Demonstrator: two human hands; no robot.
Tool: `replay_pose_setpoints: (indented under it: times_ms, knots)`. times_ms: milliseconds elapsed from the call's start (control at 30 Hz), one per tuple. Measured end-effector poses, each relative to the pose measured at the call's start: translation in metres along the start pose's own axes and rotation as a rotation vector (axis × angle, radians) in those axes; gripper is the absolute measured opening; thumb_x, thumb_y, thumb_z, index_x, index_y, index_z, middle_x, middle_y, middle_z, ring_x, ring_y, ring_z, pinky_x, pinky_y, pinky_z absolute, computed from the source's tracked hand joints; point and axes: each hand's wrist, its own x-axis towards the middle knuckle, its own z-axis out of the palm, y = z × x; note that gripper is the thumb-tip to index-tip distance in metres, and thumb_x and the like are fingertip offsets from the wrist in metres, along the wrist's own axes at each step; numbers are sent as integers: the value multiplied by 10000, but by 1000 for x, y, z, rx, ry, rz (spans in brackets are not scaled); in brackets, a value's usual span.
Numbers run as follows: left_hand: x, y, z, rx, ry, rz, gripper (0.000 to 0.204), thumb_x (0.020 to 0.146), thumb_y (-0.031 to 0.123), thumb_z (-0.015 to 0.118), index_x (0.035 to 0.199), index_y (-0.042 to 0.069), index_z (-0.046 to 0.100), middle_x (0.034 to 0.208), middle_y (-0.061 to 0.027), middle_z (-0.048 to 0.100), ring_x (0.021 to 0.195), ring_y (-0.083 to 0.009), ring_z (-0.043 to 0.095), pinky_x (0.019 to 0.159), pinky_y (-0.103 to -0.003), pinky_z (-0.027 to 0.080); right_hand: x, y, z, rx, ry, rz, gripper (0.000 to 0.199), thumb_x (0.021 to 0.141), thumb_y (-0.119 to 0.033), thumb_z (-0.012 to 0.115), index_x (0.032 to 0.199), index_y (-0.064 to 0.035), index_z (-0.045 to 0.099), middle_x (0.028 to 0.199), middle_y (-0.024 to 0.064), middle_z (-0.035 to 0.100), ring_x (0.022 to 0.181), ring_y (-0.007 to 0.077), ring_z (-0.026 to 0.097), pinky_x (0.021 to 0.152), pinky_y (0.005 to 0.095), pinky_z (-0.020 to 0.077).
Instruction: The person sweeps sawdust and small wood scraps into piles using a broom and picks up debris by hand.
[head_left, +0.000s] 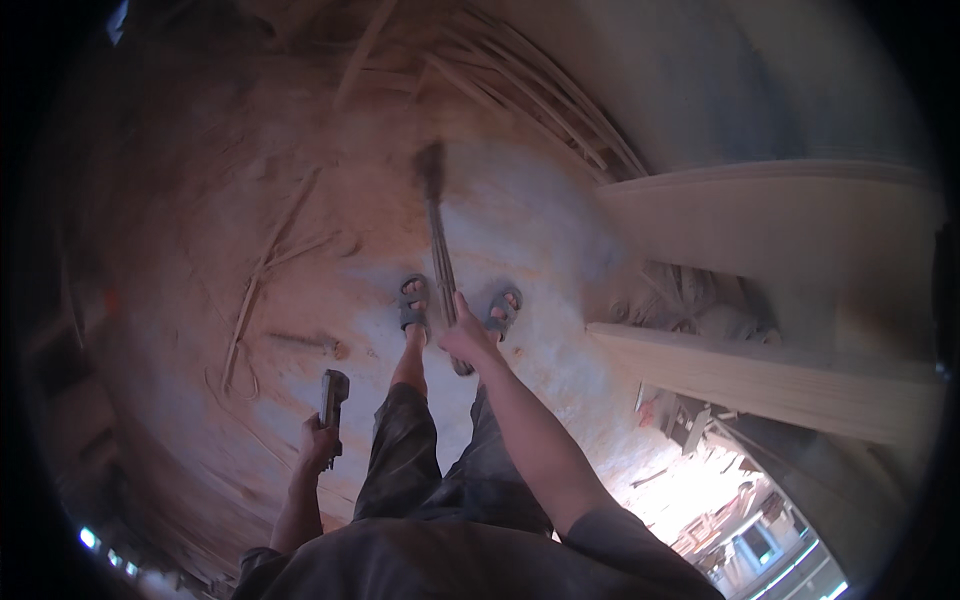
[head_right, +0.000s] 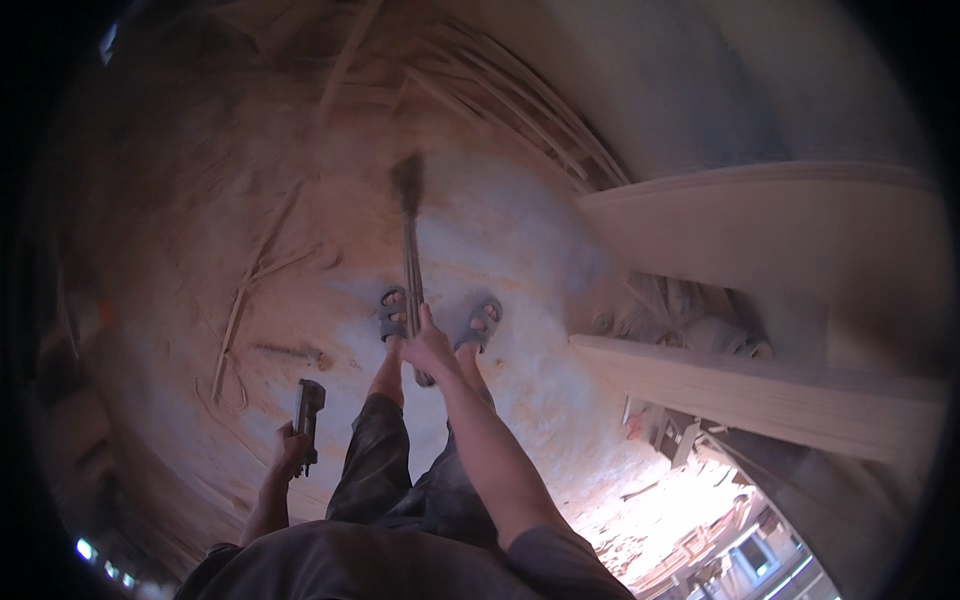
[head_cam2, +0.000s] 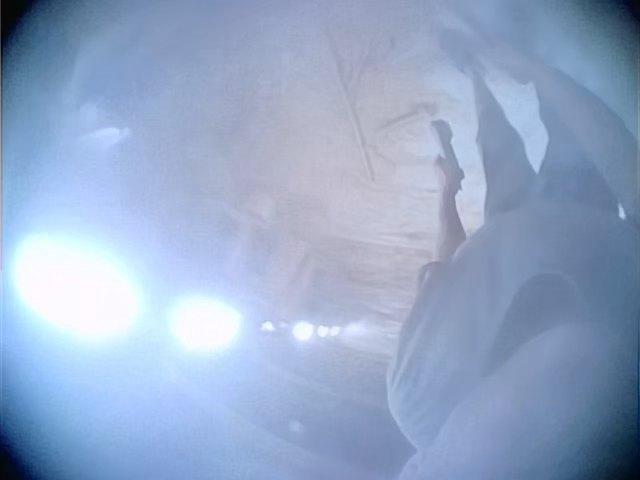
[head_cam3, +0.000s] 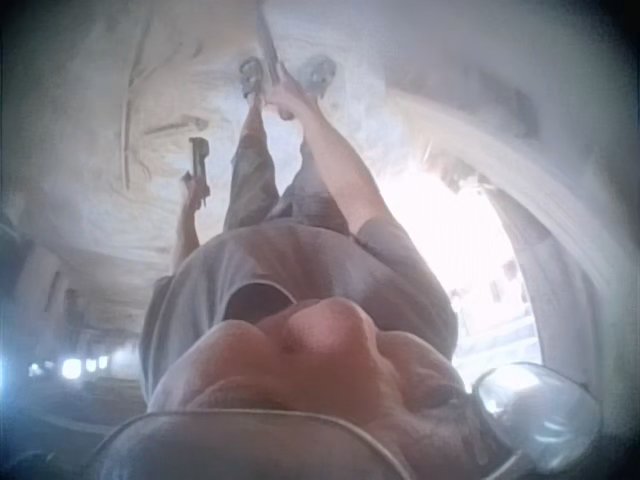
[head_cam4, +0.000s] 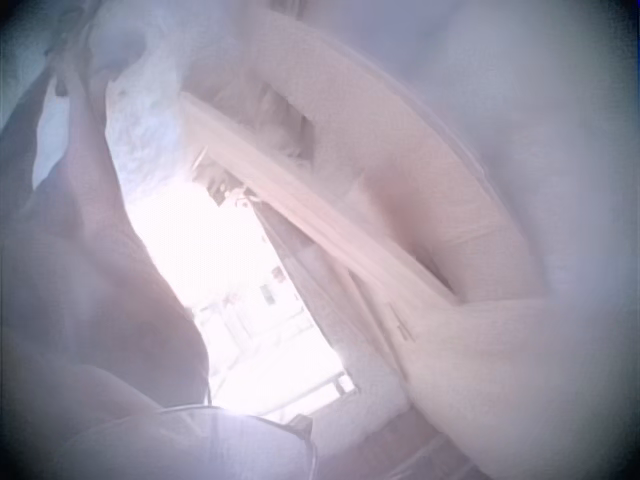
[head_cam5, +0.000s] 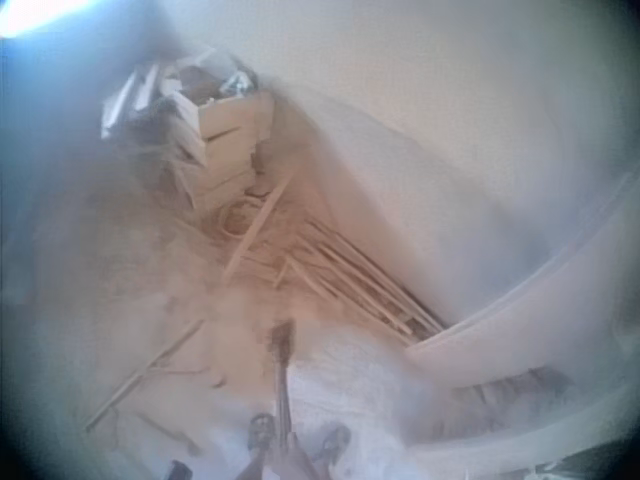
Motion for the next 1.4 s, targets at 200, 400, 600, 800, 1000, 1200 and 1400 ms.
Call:
replay_pose_setpoints:
  times_ms: [200,400,600,800,1000,1200,1400]
  knots:
    - [-30,-17,16,-89,57,-65,109,810,54,536,898,-4,566,659,-75,558,531,-188,582,482,-364,487,-102,122,-13,553,128,81,825,715,8,612,1473,-234,394,928,112,602,696,244,635,583,384,523]
    - [-28,-26,36,-337,-28,-35,228,798,69,575,1015,1,600,733,-70,585,600,-188,597,545,-366,507,-40,247,-36,1137,69,323,150,758,-17,567,868,-79,487,556,-2,364,399,143,402,356,295,332]
    - [6,-76,29,-477,-60,-11,328,805,77,596,1130,27,587,789,-70,600,668,-182,604,594,-356,509,-12,98,119,929,-171,330,387,794,-23,574,1137,-132,433,620,34,439,410,166,436,361,302,358]
    - [46,-179,31,-388,143,-97,565,809,49,572,1366,32,481,842,-149,638,651,-232,627,565,-383,510,-103,39,103,554,-245,147,1051,770,61,536,1604,-296,5,694,86,524,455,192,521,376,335,428]
    - [80,-246,67,-472,171,-236,610,805,39,511,1411,32,444,957,-239,636,734,-286,653,575,-425,520,-77,65,51,343,-39,156,802,815,-47,539,1530,-207,211,718,104,552,499,214,573,412,354,490]
    - [105,-353,91,-1077,184,-277,530,743,22,582,1272,-7,564,738,-75,590,592,-196,590,507,-344,466,-69,59,29,212,88,316,710,814,3,546,1454,-164,286,697,109,547,497,232,566,407,373,484]
    - [90,-287,40,-1150,81,-182,486,694,-37,608,1176,18,578,747,-49,571,592,-148,542,530,-311,433,-96,65,-17,52,21,335,877,759,21,603,1519,-189,217,788,152,605,582,275,620,481,431,524]
